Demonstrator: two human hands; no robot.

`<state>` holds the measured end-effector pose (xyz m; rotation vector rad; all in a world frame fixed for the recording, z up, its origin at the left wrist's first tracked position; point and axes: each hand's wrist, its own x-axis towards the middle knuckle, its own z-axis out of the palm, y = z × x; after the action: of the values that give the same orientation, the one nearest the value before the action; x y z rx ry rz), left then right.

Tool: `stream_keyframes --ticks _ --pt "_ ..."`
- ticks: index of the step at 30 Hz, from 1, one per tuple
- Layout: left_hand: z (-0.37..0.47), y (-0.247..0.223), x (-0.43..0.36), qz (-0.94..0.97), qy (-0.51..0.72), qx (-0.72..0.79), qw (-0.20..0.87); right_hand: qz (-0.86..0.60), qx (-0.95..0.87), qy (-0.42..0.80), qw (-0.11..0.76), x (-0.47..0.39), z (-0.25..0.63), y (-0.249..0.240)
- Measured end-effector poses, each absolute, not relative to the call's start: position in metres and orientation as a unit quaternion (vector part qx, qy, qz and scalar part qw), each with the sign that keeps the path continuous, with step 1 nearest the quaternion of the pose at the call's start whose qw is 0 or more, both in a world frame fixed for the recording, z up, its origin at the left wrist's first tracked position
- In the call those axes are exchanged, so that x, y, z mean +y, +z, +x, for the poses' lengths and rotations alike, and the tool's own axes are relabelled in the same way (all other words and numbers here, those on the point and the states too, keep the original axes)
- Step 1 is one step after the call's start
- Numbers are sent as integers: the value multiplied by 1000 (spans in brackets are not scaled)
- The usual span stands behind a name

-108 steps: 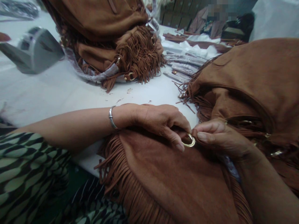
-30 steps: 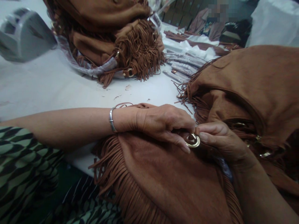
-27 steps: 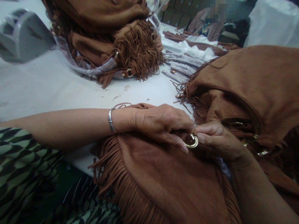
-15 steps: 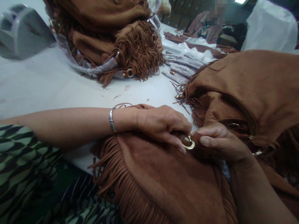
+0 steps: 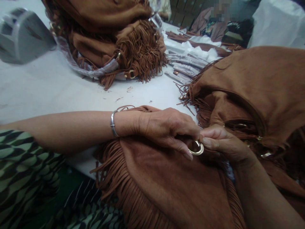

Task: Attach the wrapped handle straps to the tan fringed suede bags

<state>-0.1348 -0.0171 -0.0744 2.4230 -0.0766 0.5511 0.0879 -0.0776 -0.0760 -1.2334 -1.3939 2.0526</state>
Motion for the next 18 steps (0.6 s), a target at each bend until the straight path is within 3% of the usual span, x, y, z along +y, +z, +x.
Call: stream_keyframes --ticks 13,18 --pt "-136 -76 -18 894 237 4 380 -398 -486 749 209 -82 90 -79" --pt "-137 -73 -12 891 193 -15 410 -407 -511 739 161 -86 89 -73"
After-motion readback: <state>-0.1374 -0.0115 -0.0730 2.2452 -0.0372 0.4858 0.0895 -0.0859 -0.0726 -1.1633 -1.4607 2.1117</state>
